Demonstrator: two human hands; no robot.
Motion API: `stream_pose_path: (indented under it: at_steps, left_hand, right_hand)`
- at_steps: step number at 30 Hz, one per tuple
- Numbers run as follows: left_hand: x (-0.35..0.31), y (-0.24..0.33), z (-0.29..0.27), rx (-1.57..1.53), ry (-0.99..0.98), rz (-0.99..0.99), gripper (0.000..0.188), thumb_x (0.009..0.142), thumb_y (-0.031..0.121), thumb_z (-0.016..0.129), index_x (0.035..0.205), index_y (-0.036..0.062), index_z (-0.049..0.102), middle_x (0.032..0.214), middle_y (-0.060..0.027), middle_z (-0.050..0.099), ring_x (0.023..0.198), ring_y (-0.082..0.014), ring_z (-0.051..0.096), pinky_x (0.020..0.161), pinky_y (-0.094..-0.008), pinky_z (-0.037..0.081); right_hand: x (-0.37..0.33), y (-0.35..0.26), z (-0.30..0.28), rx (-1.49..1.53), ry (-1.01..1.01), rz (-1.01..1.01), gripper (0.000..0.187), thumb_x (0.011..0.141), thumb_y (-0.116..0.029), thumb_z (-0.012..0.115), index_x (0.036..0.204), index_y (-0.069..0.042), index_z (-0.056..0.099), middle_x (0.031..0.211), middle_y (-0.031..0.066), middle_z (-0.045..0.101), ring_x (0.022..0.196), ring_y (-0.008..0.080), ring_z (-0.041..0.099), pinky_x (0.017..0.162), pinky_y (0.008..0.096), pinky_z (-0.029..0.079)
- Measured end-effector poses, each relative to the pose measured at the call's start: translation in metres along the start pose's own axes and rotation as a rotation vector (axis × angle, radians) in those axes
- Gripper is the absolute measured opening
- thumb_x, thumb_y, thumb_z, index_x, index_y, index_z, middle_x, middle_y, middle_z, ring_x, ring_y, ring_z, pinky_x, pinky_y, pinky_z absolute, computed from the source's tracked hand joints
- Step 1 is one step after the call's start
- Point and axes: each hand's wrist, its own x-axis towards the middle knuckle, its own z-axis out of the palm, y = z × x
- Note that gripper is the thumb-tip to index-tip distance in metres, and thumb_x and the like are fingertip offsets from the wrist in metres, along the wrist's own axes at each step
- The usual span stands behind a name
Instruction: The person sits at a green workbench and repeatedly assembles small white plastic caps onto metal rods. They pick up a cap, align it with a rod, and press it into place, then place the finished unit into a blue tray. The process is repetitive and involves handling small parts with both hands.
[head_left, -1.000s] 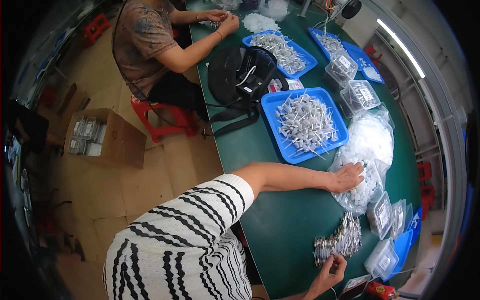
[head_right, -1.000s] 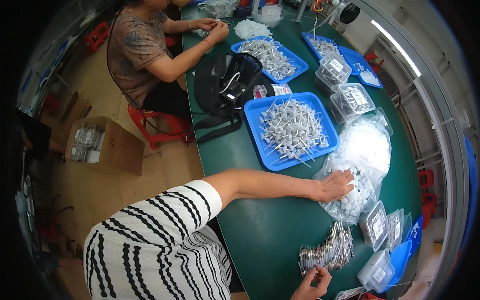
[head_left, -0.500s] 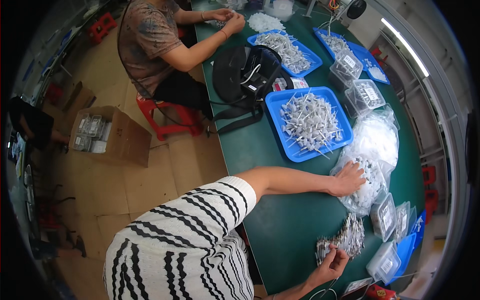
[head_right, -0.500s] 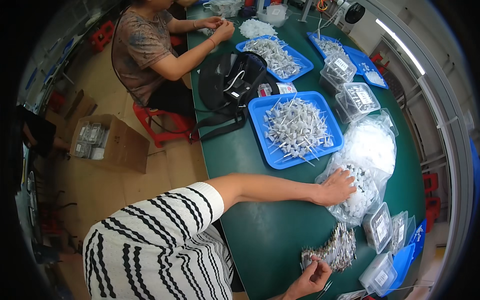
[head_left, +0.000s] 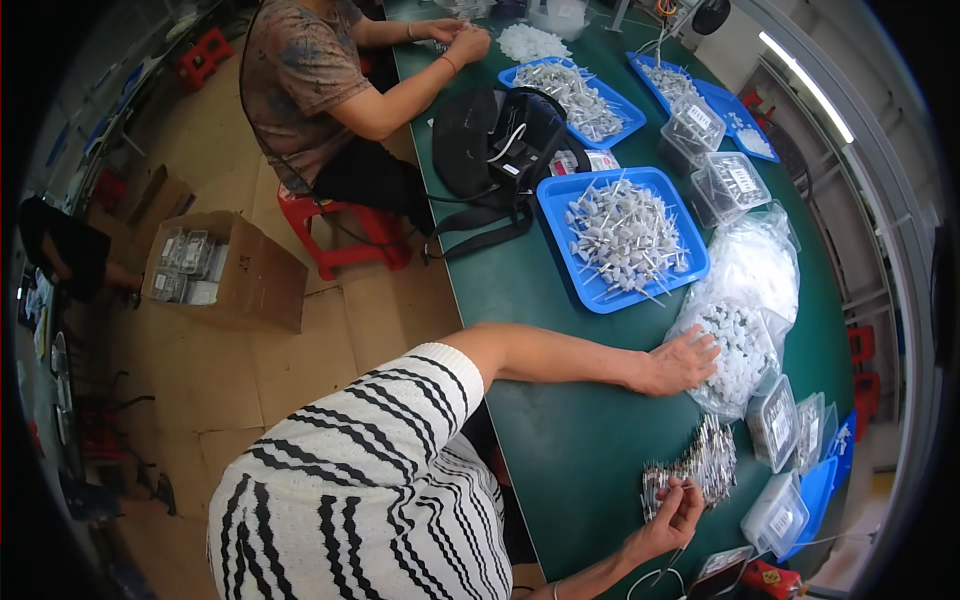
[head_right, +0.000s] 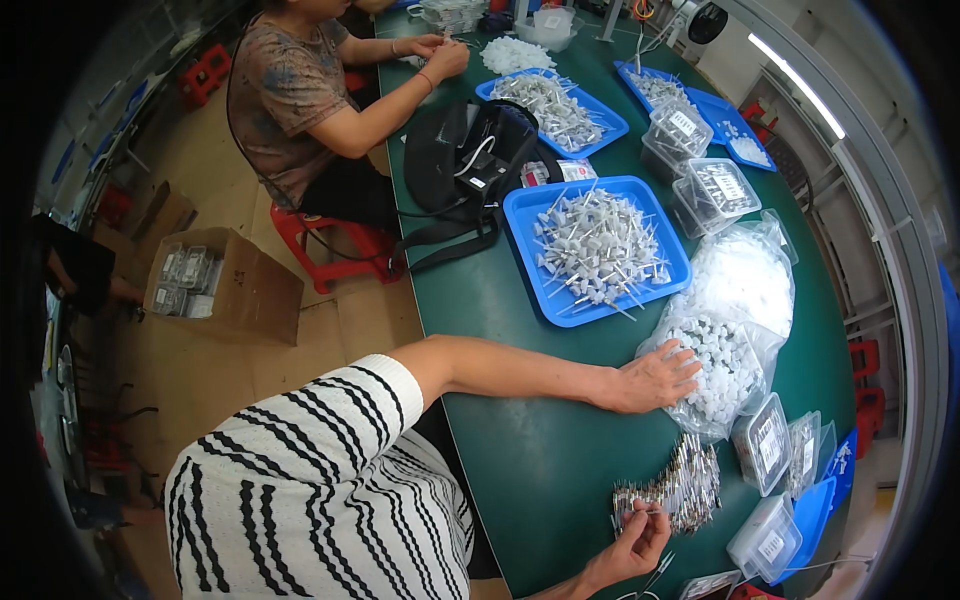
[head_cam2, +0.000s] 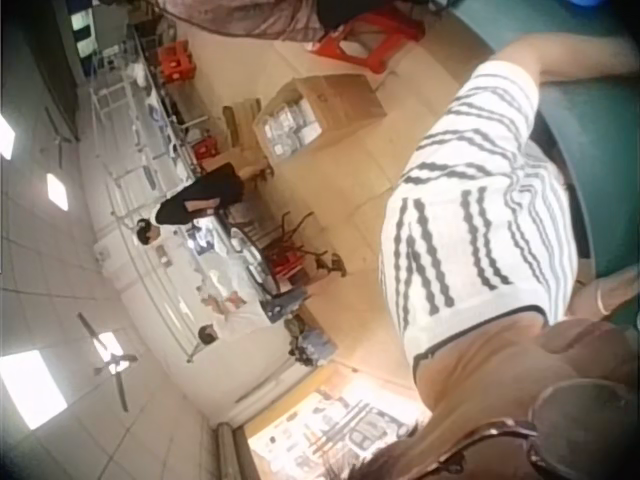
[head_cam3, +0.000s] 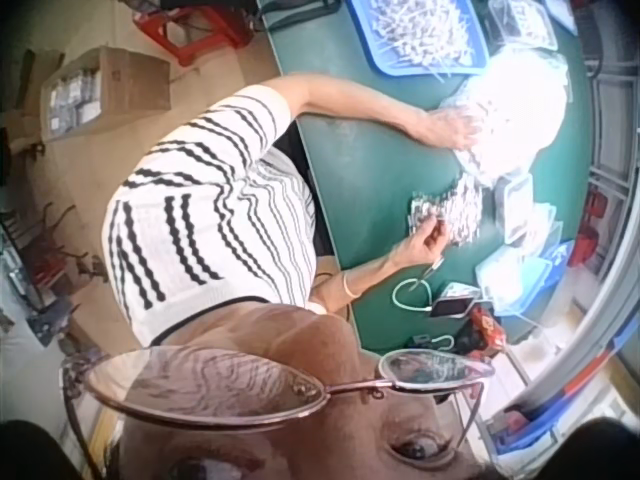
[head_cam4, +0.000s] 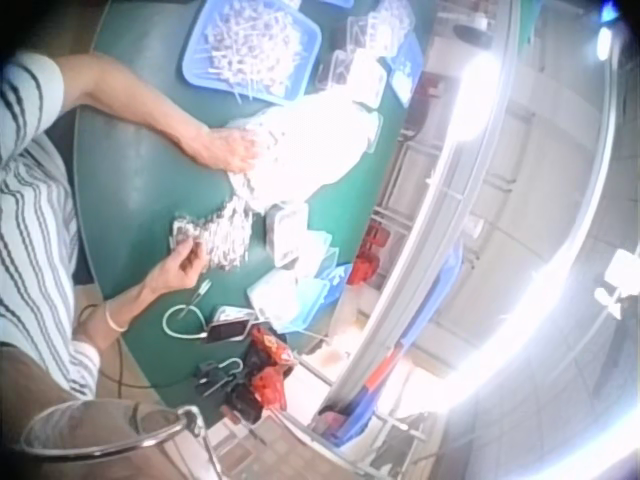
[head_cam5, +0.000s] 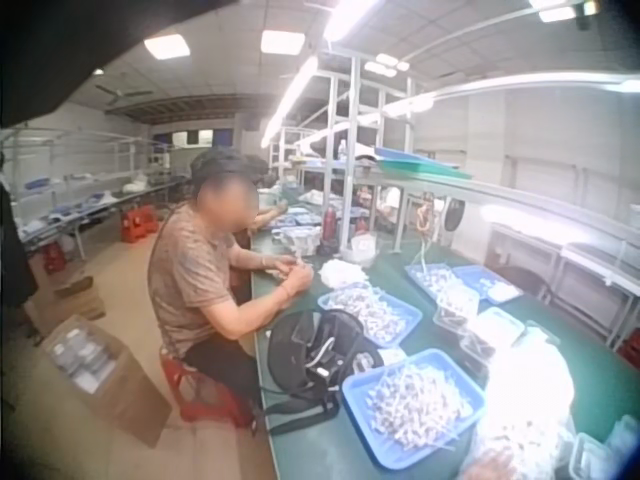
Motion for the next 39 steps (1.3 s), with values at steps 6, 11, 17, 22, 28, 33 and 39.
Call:
stream_pose_path:
  at_steps: [6,11,17,22,28,33,39]
  left_hand:
    - [0.009,-0.010,0.010,-0.061,0.071,-0.011,0.047,0.077,0.031,0.067,0.113,0.0035,0.059,0.126,-0.0193,0.050,0.121,-0.0341,0.043,0.100,-0.0531,0.032]
    - [0.005,-0.013,-0.025,-0.212,0.218,0.136,0.035,0.077,0.025,0.068,0.103,0.0039,0.059,0.113,-0.0144,0.055,0.110,-0.0300,0.049,0.091,-0.0408,0.042]
    - [-0.036,0.015,-0.068,-0.915,0.092,-0.184,0.015,0.083,0.014,0.062,0.093,0.0017,0.060,0.086,-0.0113,0.062,0.077,-0.0247,0.061,0.065,-0.0339,0.050]
    - [-0.042,0.041,-0.104,-1.647,-0.373,-0.750,0.017,0.088,0.015,0.062,0.090,-0.0011,0.062,0.077,-0.0086,0.067,0.059,-0.0136,0.064,0.056,-0.0267,0.052]
    - [-0.047,0.037,-0.107,-1.934,-0.567,-1.001,0.029,0.094,0.015,0.055,0.116,-0.0020,0.060,0.107,-0.0121,0.066,0.095,-0.0175,0.066,0.078,-0.0250,0.055]
    - [-0.045,0.031,-0.111,-1.939,-0.634,-0.995,0.031,0.092,0.012,0.058,0.121,-0.0002,0.059,0.108,-0.0114,0.066,0.097,-0.0175,0.065,0.079,-0.0232,0.054]
    - [-0.044,0.032,-0.110,-1.890,-0.622,-1.005,0.031,0.090,0.011,0.062,0.118,-0.0001,0.060,0.105,-0.0095,0.066,0.096,-0.0159,0.065,0.077,-0.0223,0.054]
  right_hand:
    - [0.003,0.002,0.002,0.108,-0.046,-0.028,0.007,0.092,-0.004,0.053,0.097,-0.001,0.058,0.094,0.0081,0.064,0.071,0.0089,0.054,0.067,0.0220,0.046]
    - [0.006,0.001,-0.001,0.110,0.013,0.000,0.006,0.091,-0.003,0.054,0.096,-0.002,0.056,0.094,0.0046,0.060,0.066,0.0064,0.048,0.062,0.0199,0.042]
    - [0.017,-0.009,0.001,0.355,-0.060,0.018,0.007,0.092,-0.007,0.054,0.098,-0.005,0.053,0.086,-0.0005,0.050,0.065,0.0040,0.043,0.055,0.0189,0.035]
    - [0.010,-0.027,0.041,0.621,0.011,0.172,0.010,0.088,-0.011,0.055,0.091,-0.003,0.049,0.080,0.0028,0.047,0.066,0.0078,0.045,0.056,0.0214,0.038]
    - [0.016,-0.012,0.048,0.819,-0.055,0.206,0.010,0.091,-0.008,0.054,0.098,-0.001,0.051,0.086,0.0078,0.053,0.072,0.0134,0.050,0.063,0.0280,0.044]
    - [0.016,0.004,0.040,0.788,-0.020,0.206,0.011,0.094,-0.006,0.051,0.103,-0.001,0.052,0.094,0.0096,0.059,0.078,0.0129,0.057,0.069,0.0281,0.048]
    - [0.014,0.003,0.041,0.653,-0.007,0.151,0.011,0.092,-0.002,0.051,0.103,0.001,0.053,0.099,0.0118,0.062,0.084,0.0145,0.062,0.076,0.0289,0.051]
